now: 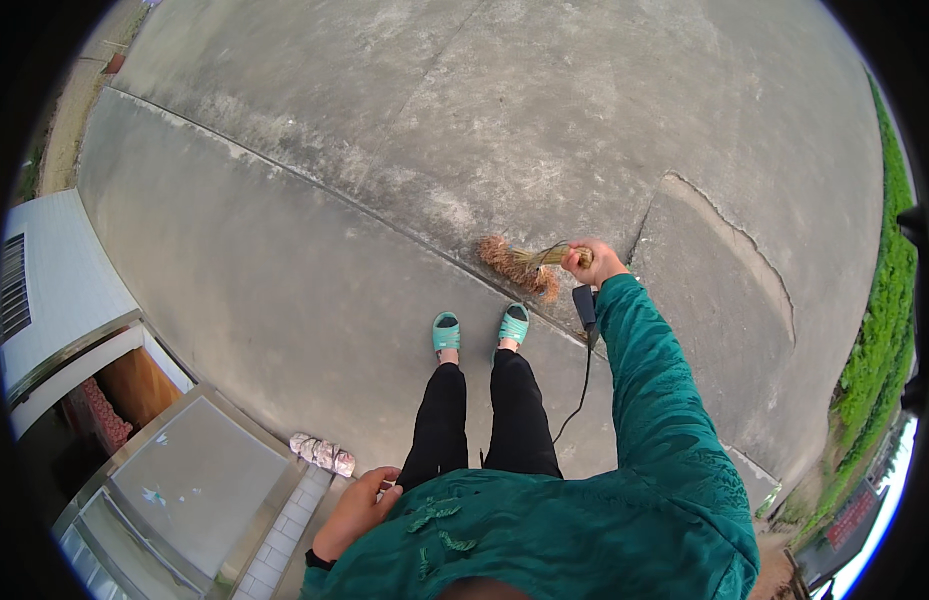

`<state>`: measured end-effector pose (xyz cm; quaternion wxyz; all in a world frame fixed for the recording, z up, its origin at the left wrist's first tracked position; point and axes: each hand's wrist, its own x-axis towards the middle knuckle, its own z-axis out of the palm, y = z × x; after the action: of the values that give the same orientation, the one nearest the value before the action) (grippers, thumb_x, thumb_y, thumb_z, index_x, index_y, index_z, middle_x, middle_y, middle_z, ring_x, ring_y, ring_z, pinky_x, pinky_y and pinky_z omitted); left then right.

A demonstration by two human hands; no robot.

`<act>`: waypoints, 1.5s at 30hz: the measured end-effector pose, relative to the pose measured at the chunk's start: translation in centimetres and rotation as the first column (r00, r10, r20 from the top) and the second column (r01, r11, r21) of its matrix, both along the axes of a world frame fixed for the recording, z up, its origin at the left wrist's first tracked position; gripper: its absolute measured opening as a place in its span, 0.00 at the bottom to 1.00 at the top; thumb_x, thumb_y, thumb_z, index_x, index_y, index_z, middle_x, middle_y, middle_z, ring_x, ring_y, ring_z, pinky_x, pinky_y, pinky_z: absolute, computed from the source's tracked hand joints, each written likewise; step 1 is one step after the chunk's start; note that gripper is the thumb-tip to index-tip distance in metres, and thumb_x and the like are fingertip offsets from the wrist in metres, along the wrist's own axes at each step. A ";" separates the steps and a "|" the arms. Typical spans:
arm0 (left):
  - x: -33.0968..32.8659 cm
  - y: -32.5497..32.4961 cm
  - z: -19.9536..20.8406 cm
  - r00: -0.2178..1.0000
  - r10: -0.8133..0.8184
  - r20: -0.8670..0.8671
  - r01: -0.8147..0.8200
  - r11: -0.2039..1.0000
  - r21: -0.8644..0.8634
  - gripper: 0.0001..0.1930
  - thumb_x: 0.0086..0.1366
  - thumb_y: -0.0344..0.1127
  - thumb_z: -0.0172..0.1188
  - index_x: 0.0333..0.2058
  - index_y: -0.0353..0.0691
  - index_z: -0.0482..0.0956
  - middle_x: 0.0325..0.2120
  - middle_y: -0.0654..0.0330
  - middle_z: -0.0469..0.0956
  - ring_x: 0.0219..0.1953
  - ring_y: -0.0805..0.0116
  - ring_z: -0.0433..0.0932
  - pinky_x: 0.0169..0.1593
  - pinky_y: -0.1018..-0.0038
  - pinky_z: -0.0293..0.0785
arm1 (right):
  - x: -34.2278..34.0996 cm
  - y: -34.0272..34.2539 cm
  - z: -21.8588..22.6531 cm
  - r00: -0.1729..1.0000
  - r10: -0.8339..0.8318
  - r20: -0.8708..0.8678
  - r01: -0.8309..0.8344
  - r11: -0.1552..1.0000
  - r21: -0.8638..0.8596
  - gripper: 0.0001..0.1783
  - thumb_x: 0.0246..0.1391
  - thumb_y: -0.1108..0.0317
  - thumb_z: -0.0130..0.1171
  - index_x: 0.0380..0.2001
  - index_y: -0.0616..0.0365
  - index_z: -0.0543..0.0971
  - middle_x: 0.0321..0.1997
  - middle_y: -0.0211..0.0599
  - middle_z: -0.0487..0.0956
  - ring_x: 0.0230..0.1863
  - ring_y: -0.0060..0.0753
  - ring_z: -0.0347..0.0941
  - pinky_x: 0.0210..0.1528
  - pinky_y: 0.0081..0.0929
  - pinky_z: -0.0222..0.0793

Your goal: The person sweeps a concrete courtyard with a traditional straw broom, then stops to tie a rubber band around the broom handle. The person resumes sweeping the same area after securing the band.

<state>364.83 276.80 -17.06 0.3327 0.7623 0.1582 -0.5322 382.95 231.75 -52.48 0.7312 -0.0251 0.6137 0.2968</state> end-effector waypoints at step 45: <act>1.0 2.7 6.4 0.102 -0.799 0.593 0.994 0.096 -0.042 0.21 0.64 0.43 0.56 0.52 0.39 0.72 0.46 0.50 0.76 0.47 0.55 0.77 0.48 0.64 0.73 | -61.0 32.9 26.1 0.913 0.043 -0.405 -0.358 0.558 -0.749 0.21 0.40 0.66 0.67 0.38 0.70 0.79 0.33 0.46 0.81 0.31 0.37 0.78 0.31 0.34 0.75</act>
<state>365.80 279.55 -10.62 0.1038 0.6808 -0.5630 -0.4569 321.93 264.66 -26.39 0.4807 -0.3747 0.7900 0.0662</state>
